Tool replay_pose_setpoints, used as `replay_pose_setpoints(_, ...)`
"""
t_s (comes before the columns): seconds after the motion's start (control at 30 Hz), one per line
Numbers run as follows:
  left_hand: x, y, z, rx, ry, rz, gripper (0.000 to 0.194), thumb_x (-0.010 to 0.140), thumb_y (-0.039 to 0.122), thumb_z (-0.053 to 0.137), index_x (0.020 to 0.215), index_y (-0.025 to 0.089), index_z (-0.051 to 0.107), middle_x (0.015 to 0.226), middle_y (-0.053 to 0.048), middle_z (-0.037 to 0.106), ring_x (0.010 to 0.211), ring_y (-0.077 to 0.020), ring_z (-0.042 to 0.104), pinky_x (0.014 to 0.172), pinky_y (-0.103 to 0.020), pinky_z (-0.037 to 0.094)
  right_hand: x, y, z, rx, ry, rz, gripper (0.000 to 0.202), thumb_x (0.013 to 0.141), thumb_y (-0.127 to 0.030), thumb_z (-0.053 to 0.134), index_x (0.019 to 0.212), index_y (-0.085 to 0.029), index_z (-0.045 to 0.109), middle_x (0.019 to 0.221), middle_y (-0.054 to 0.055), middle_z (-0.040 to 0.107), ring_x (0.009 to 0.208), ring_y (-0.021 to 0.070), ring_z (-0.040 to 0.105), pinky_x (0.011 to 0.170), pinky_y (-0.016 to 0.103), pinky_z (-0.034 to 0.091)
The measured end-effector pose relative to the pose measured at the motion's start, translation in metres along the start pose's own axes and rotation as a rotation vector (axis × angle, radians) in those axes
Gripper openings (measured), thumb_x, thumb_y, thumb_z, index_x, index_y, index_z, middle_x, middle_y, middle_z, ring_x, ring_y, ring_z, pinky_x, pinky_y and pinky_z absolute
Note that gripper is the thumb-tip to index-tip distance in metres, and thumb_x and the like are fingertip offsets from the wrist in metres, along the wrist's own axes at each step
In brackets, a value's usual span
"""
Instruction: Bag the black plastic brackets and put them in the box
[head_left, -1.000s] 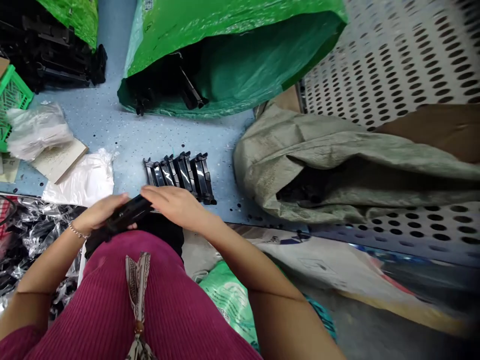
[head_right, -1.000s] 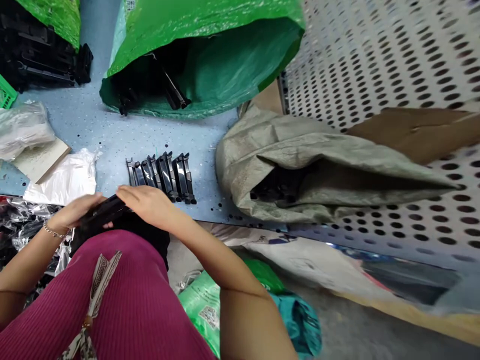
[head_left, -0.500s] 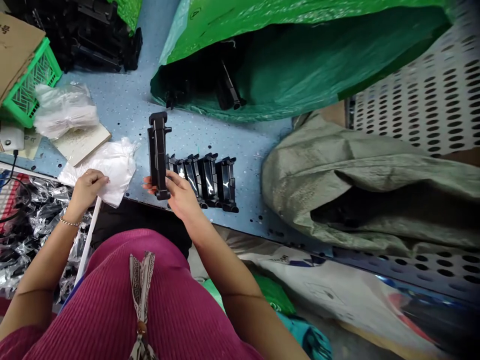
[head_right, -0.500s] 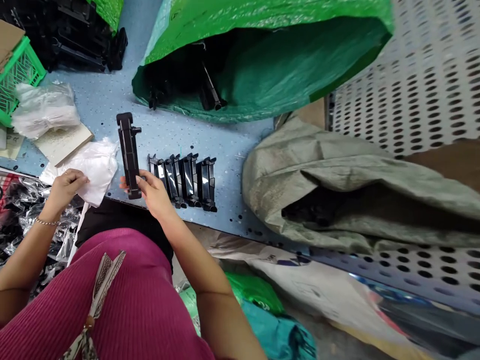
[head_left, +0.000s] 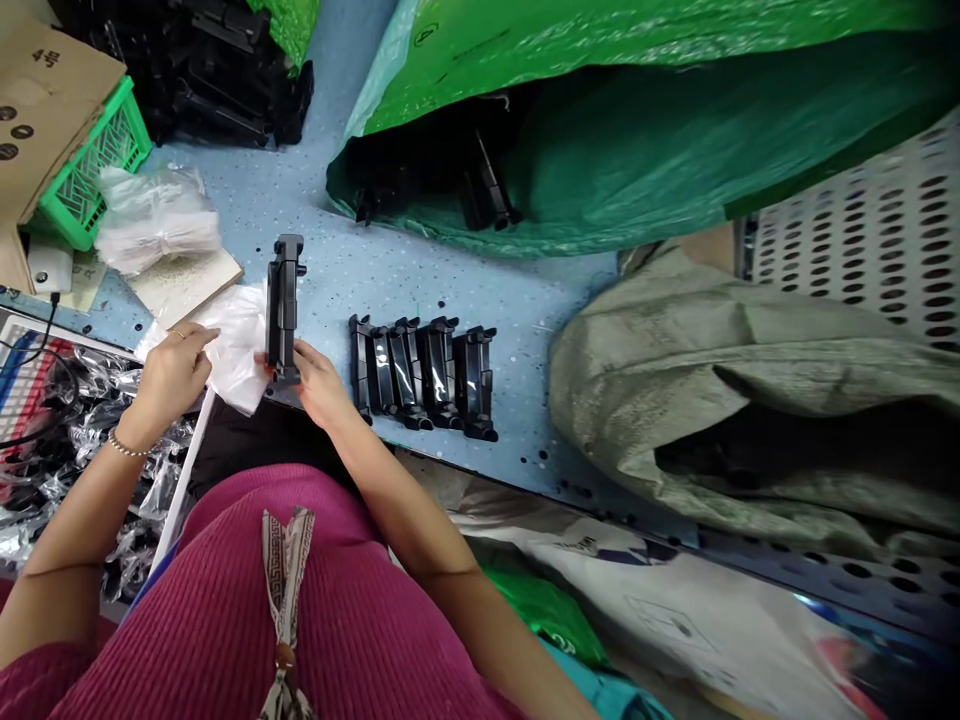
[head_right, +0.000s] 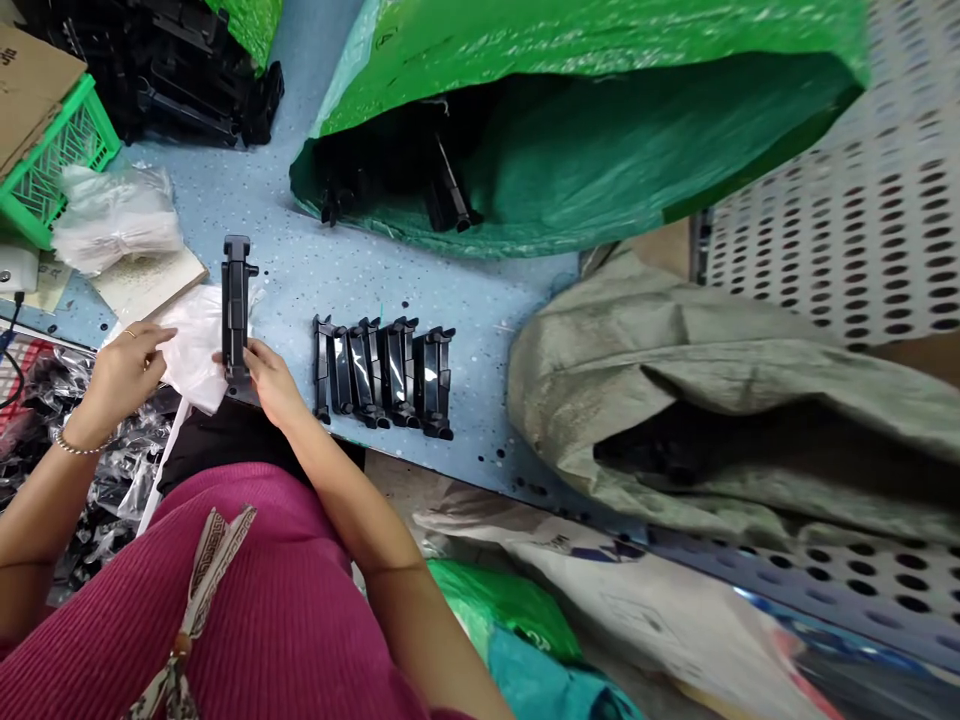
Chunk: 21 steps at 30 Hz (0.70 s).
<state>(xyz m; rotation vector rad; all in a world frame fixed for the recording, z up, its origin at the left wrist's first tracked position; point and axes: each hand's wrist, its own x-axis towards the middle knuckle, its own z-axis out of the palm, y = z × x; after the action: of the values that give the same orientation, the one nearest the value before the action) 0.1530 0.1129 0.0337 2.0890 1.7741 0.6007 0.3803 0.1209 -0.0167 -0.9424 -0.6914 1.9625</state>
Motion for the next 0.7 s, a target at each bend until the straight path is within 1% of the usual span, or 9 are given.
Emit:
replay_pose_setpoints(0.1, 0.008, -0.010, 0.003, -0.171, -0.031, -0.043, 0.053, 0.079, 0.011, 0.058, 0.131, 0.016, 0.068, 0.130, -0.014, 0.065, 0.068, -0.0109, 0.060, 0.074, -0.032, 0.058, -0.028, 0.000, -0.008, 0.091, -0.261, 0.175, 0.038, 0.086, -0.059, 0.066, 0.083, -0.021, 0.060, 0.051, -0.006, 0.053, 0.049, 0.0144, 0.053, 0.054, 0.029, 0.047)
replay_pose_setpoints(0.2, 0.007, -0.017, 0.005, -0.282, -0.065, -0.044, 0.065, 0.077, 0.009, 0.060, 0.141, 0.018, 0.061, 0.143, -0.016, 0.057, 0.068, -0.0081, 0.058, 0.068, -0.028, 0.057, -0.044, 0.011, -0.014, 0.173, -0.460, 0.439, 0.041, 0.089, -0.060, 0.061, 0.084, -0.018, 0.062, 0.043, -0.010, 0.031, 0.040, 0.0114, 0.032, 0.043, 0.026, 0.030)
replay_pose_setpoints(0.27, -0.002, -0.013, 0.006, -0.278, -0.068, -0.009, 0.073, 0.080, 0.008, 0.058, 0.151, 0.021, 0.051, 0.151, -0.017, 0.051, 0.077, -0.0105, 0.063, 0.072, -0.028, 0.059, -0.044, 0.021, -0.015, 0.219, -0.460, 0.535, 0.039, 0.092, -0.056, 0.058, 0.088, -0.018, 0.062, 0.044, -0.012, 0.023, 0.041, 0.0104, 0.021, 0.042, 0.025, 0.022)
replay_pose_setpoints(0.33, -0.017, -0.002, 0.010, -0.217, -0.087, 0.086, 0.079, 0.083, 0.005, 0.054, 0.158, 0.024, 0.040, 0.156, -0.016, 0.048, 0.102, -0.0184, 0.068, 0.088, -0.034, 0.062, -0.038, 0.029, -0.014, 0.245, -0.420, 0.542, 0.037, 0.094, -0.055, 0.055, 0.090, -0.018, 0.061, 0.046, -0.013, 0.018, 0.043, 0.0104, 0.016, 0.042, 0.024, 0.019)
replay_pose_setpoints(0.37, -0.026, 0.006, 0.013, -0.191, -0.116, 0.160, 0.081, 0.085, 0.003, 0.051, 0.161, 0.025, 0.036, 0.157, -0.015, 0.047, 0.119, -0.0229, 0.066, 0.099, -0.038, 0.060, -0.035, 0.031, -0.013, 0.240, -0.393, 0.517, 0.037, 0.093, -0.056, 0.056, 0.088, -0.019, 0.059, 0.047, -0.013, 0.018, 0.043, 0.0104, 0.016, 0.043, 0.024, 0.020)
replay_pose_setpoints(0.47, -0.050, 0.035, 0.024, -0.217, -0.229, 0.379, 0.085, 0.088, 0.000, 0.046, 0.165, 0.029, 0.023, 0.160, -0.012, 0.046, 0.147, -0.0266, 0.047, 0.120, -0.044, 0.047, -0.031, 0.033, -0.006, 0.061, -0.259, 0.354, 0.040, 0.089, -0.059, 0.061, 0.078, -0.022, 0.052, 0.047, -0.011, 0.029, 0.043, 0.0106, 0.031, 0.045, 0.024, 0.028)
replay_pose_setpoints(0.57, -0.067, 0.056, 0.021, -0.280, -0.278, 0.401, 0.082, 0.093, 0.010, 0.055, 0.166, 0.027, 0.022, 0.158, -0.016, 0.047, 0.145, -0.0276, 0.050, 0.118, -0.044, 0.050, -0.040, 0.027, 0.006, -0.333, -0.137, 0.152, 0.036, 0.093, -0.055, 0.061, 0.081, -0.021, 0.056, 0.057, -0.006, 0.050, 0.052, 0.0126, 0.049, 0.053, 0.026, 0.039)
replay_pose_setpoints(0.63, -0.079, 0.058, 0.002, -0.278, -0.281, 0.363, 0.071, 0.094, 0.020, 0.062, 0.160, 0.029, 0.038, 0.146, -0.014, 0.059, 0.134, -0.0270, 0.061, 0.112, -0.044, 0.055, -0.051, 0.016, 0.014, -0.566, -0.239, 0.066, 0.029, 0.096, -0.049, 0.059, 0.093, -0.020, 0.063, 0.072, -0.002, 0.064, 0.065, 0.0149, 0.060, 0.064, 0.028, 0.048)
replay_pose_setpoints(0.7, -0.099, 0.042, -0.028, -0.247, -0.319, 0.263, 0.053, 0.096, 0.026, 0.063, 0.147, 0.036, 0.057, 0.135, -0.009, 0.068, 0.124, -0.0252, 0.068, 0.108, -0.041, 0.058, -0.060, 0.001, 0.013, -0.715, -0.433, 0.016, 0.026, 0.099, -0.043, 0.057, 0.109, -0.020, 0.067, 0.090, 0.002, 0.072, 0.084, 0.0174, 0.067, 0.080, 0.032, 0.053)
